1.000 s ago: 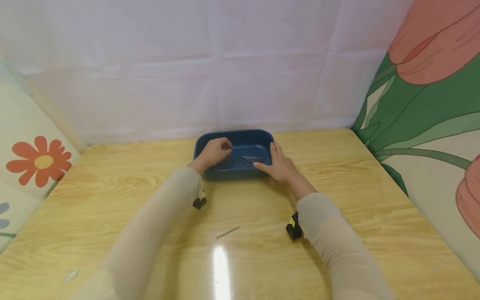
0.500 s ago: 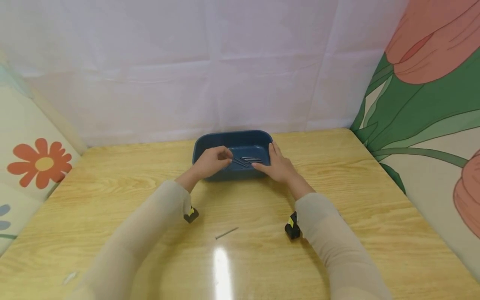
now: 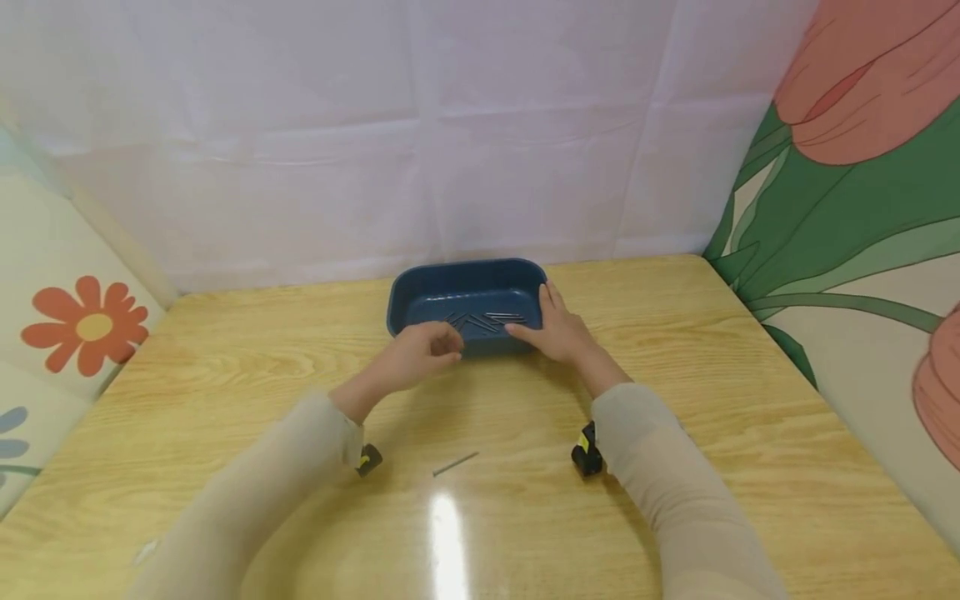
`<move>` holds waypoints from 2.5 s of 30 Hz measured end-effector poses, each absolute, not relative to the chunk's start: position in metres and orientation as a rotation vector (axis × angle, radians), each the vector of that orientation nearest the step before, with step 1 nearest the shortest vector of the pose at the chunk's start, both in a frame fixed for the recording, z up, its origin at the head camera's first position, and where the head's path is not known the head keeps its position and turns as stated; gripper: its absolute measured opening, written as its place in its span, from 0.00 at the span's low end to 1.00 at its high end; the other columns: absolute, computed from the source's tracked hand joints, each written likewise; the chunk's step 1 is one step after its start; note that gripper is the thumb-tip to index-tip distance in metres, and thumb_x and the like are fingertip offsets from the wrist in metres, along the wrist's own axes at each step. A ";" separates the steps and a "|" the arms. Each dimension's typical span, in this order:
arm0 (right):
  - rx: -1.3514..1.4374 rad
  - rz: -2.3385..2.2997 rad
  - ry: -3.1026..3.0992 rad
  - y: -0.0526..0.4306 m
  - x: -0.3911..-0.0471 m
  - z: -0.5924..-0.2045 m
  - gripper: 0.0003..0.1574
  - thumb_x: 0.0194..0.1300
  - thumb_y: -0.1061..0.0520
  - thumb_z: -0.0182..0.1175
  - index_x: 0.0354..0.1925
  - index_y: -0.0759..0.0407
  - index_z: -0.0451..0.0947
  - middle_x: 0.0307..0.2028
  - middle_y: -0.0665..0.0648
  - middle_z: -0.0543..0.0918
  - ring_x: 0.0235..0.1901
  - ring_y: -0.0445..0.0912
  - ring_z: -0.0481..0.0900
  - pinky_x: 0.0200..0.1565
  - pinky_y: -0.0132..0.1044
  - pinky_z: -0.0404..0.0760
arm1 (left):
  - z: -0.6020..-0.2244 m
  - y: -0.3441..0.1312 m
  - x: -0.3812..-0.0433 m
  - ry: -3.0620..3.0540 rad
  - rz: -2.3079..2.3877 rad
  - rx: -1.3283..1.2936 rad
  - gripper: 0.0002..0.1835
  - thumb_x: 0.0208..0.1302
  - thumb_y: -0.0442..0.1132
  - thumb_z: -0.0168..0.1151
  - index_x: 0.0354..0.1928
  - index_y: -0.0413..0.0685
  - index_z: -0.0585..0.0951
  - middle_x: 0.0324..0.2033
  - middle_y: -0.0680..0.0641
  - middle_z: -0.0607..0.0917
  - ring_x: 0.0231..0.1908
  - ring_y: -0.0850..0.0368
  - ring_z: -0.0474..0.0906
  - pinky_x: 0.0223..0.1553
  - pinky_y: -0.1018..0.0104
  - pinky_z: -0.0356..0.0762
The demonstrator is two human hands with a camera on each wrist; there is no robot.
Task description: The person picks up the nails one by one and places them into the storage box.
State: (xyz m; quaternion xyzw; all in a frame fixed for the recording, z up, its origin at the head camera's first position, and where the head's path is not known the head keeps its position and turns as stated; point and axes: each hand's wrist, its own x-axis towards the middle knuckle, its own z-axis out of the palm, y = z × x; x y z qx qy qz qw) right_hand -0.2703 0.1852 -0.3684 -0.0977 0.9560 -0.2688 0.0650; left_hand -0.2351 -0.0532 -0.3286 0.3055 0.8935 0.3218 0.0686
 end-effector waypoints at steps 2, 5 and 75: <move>-0.300 -0.813 2.887 0.185 -0.270 -0.368 0.64 0.51 0.26 0.43 0.64 0.64 0.26 0.64 0.64 0.30 0.60 0.65 0.42 0.56 0.57 0.48 | -0.329 -0.054 -0.228 2.701 0.935 0.937 0.08 0.56 0.36 0.57 0.37 0.41 0.77 0.32 0.49 0.78 0.33 0.59 0.74 0.35 0.69 0.72; -0.306 -0.818 2.884 0.185 -0.270 -0.368 0.64 0.51 0.25 0.43 0.64 0.64 0.26 0.64 0.64 0.30 0.60 0.65 0.42 0.55 0.58 0.48 | -0.328 -0.054 -0.217 2.716 0.867 0.961 0.08 0.55 0.35 0.56 0.37 0.42 0.77 0.31 0.50 0.78 0.32 0.59 0.74 0.34 0.69 0.72; -0.297 -0.835 2.883 0.185 -0.270 -0.369 0.64 0.51 0.25 0.42 0.64 0.63 0.26 0.64 0.60 0.27 0.59 0.66 0.45 0.53 0.61 0.49 | -0.358 -0.051 -0.177 2.339 0.361 1.216 0.06 0.49 0.29 0.57 0.27 0.49 0.74 0.22 0.57 0.72 0.25 0.65 0.65 0.27 0.76 0.65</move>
